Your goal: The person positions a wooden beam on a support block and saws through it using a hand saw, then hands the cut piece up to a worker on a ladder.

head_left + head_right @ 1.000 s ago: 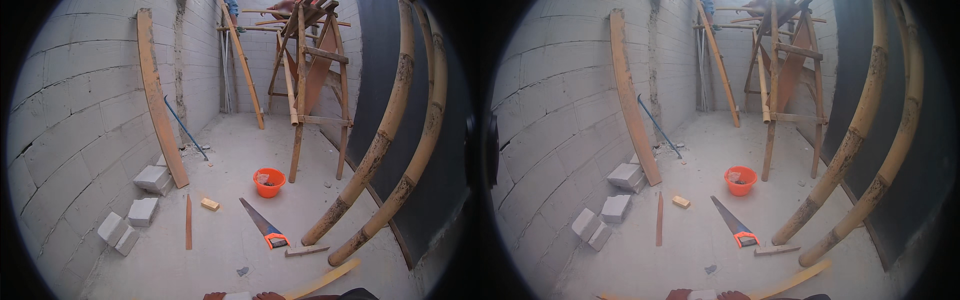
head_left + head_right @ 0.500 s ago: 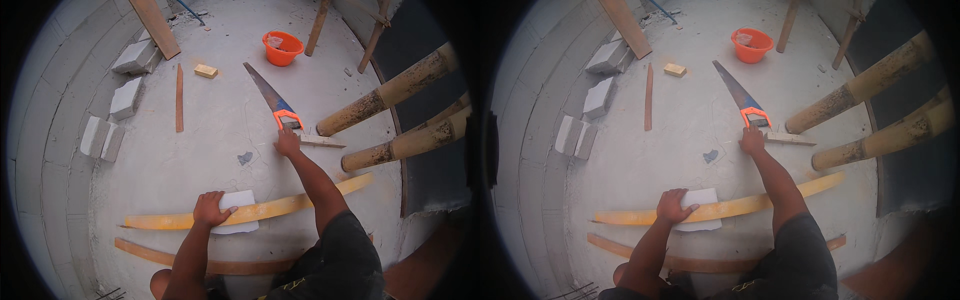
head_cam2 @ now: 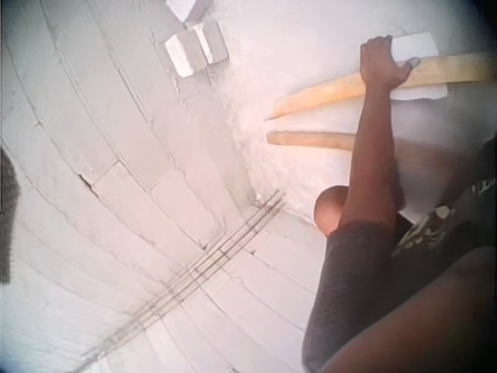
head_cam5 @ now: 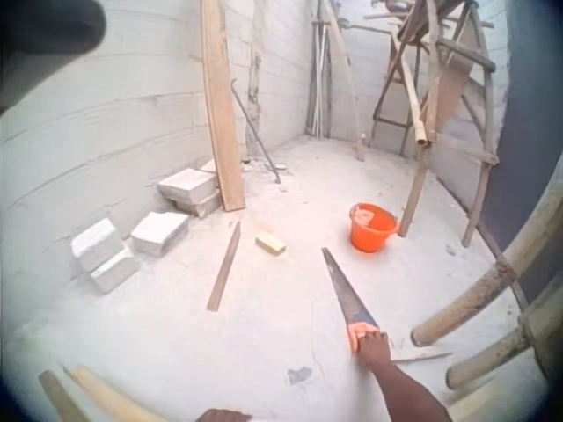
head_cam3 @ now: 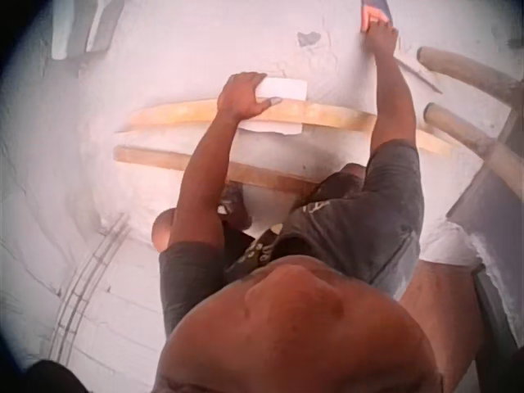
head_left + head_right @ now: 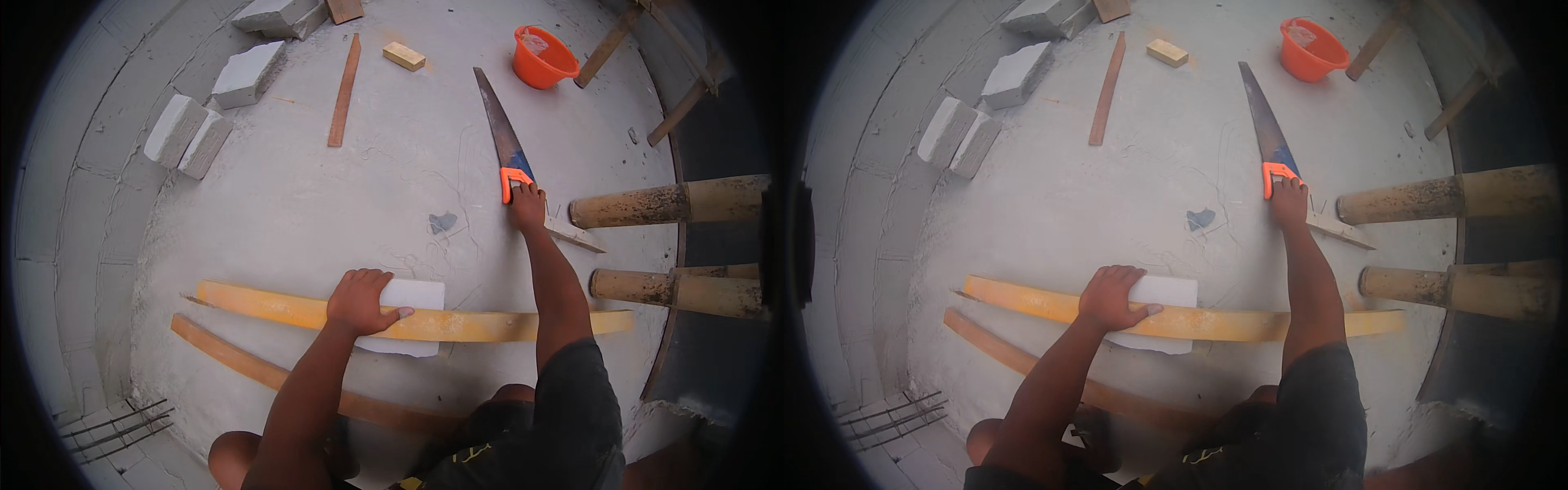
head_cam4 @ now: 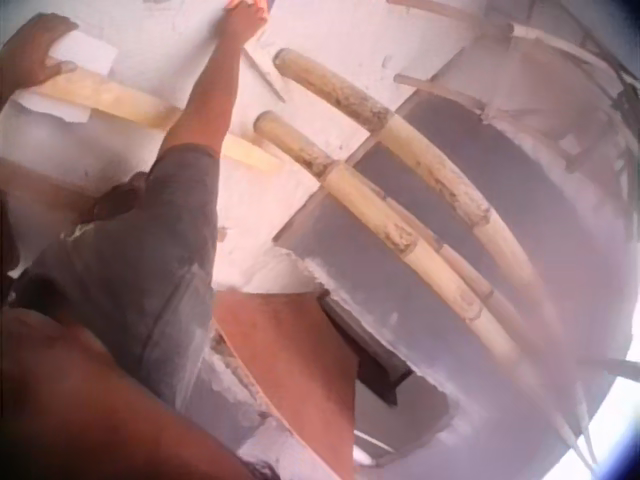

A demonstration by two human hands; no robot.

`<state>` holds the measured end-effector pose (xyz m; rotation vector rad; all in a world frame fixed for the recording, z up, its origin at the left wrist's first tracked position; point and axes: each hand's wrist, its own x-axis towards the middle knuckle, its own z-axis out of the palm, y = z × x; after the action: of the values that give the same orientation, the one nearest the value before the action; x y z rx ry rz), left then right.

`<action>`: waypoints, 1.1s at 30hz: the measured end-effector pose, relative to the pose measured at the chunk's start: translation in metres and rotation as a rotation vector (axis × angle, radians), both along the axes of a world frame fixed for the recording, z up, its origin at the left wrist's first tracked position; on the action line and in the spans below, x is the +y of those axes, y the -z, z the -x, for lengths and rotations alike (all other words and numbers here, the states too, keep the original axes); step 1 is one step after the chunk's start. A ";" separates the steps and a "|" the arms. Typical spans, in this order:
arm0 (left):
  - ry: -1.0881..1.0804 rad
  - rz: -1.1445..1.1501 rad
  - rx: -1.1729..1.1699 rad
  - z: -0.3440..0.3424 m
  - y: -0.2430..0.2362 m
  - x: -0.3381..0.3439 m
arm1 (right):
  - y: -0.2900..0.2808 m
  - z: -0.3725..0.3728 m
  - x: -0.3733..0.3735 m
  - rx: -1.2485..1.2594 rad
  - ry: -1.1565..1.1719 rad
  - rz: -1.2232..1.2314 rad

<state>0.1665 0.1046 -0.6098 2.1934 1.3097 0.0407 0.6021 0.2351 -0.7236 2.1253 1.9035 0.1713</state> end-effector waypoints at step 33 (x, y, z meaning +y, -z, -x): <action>0.099 -0.018 -0.009 -0.001 -0.008 -0.003 | -0.309 0.172 -0.394 0.952 0.475 -0.278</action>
<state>0.1676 0.1014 -0.6018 2.2674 1.1983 0.0245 0.4304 -0.1588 -0.4151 3.1267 1.7203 -0.8644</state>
